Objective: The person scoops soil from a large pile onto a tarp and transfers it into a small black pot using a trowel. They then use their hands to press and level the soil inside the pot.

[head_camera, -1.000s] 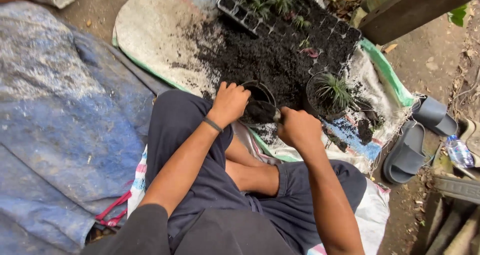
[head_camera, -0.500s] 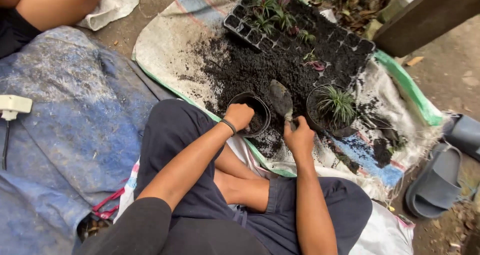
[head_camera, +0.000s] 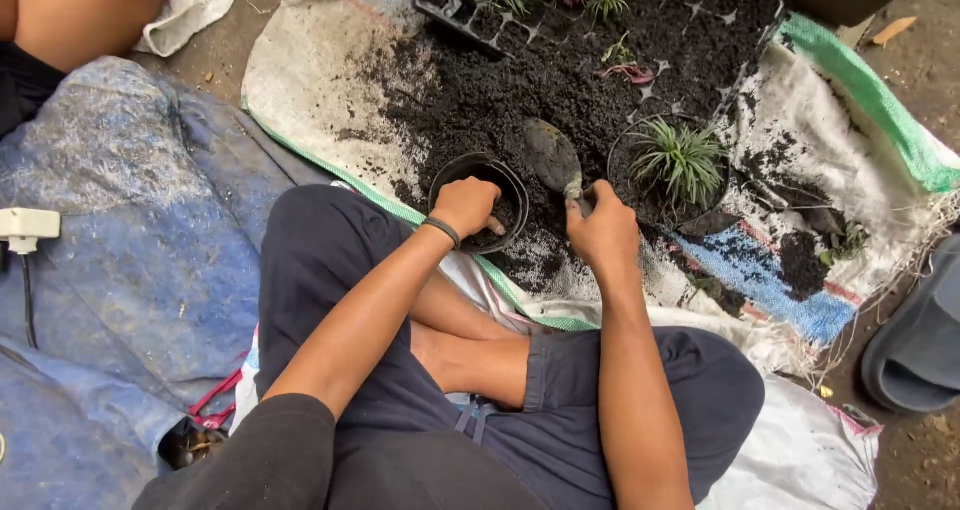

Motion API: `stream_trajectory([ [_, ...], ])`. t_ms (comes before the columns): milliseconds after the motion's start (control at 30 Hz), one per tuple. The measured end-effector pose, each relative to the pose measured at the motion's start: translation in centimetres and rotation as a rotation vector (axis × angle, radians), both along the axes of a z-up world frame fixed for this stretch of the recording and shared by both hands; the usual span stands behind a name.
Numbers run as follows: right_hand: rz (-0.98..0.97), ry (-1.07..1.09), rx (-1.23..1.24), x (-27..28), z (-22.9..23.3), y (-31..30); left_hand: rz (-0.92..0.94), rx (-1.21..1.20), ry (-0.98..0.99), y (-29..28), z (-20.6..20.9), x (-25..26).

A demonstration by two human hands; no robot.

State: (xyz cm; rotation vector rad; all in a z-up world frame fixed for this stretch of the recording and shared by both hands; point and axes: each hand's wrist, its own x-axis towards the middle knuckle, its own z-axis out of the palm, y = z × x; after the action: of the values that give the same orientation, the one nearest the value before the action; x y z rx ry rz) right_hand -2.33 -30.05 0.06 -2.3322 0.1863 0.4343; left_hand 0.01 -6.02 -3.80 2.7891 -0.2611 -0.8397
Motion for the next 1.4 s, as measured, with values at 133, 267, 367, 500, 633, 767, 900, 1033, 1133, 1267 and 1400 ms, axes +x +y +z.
stream_trajectory([
  [133,0.001,-0.012,-0.006,-0.3,-0.1,-0.3,-0.012,0.012,-0.163,0.5,-1.8,-0.4],
  [267,0.013,-0.015,-0.014,0.4,-1.3,0.0,0.055,-0.036,-0.075,0.2,3.4,-0.1],
  [367,0.008,0.013,-0.023,0.0,-0.6,0.2,0.085,-0.056,0.026,-0.4,4.1,-0.4],
  [500,0.005,0.017,-0.02,-0.1,0.5,0.2,0.109,0.018,-0.023,-0.3,0.5,-1.0],
  [633,0.03,0.03,-0.132,-1.3,6.1,-0.7,0.093,0.001,-0.08,-0.6,1.8,-1.2],
  [767,0.04,0.102,-0.301,-2.9,10.8,-1.6,0.124,-0.087,-0.236,0.3,5.2,0.1],
  [900,0.077,0.138,-0.291,-2.7,6.7,-0.5,0.078,-0.178,-0.489,0.4,6.0,3.4],
  [1033,0.046,0.122,-0.191,-1.0,4.4,1.4,-0.019,0.028,-0.531,0.7,1.3,7.8],
  [1133,0.013,0.085,-0.067,0.0,4.1,1.5,-0.057,0.081,-0.413,0.3,-0.6,10.0],
  [1267,-0.079,0.079,0.035,0.5,3.1,0.8,0.036,-0.051,-0.115,-1.5,-0.3,9.6],
  [1400,-0.056,0.037,0.082,0.8,0.8,1.8,0.009,-0.098,-0.151,-1.7,-1.5,9.1],
])
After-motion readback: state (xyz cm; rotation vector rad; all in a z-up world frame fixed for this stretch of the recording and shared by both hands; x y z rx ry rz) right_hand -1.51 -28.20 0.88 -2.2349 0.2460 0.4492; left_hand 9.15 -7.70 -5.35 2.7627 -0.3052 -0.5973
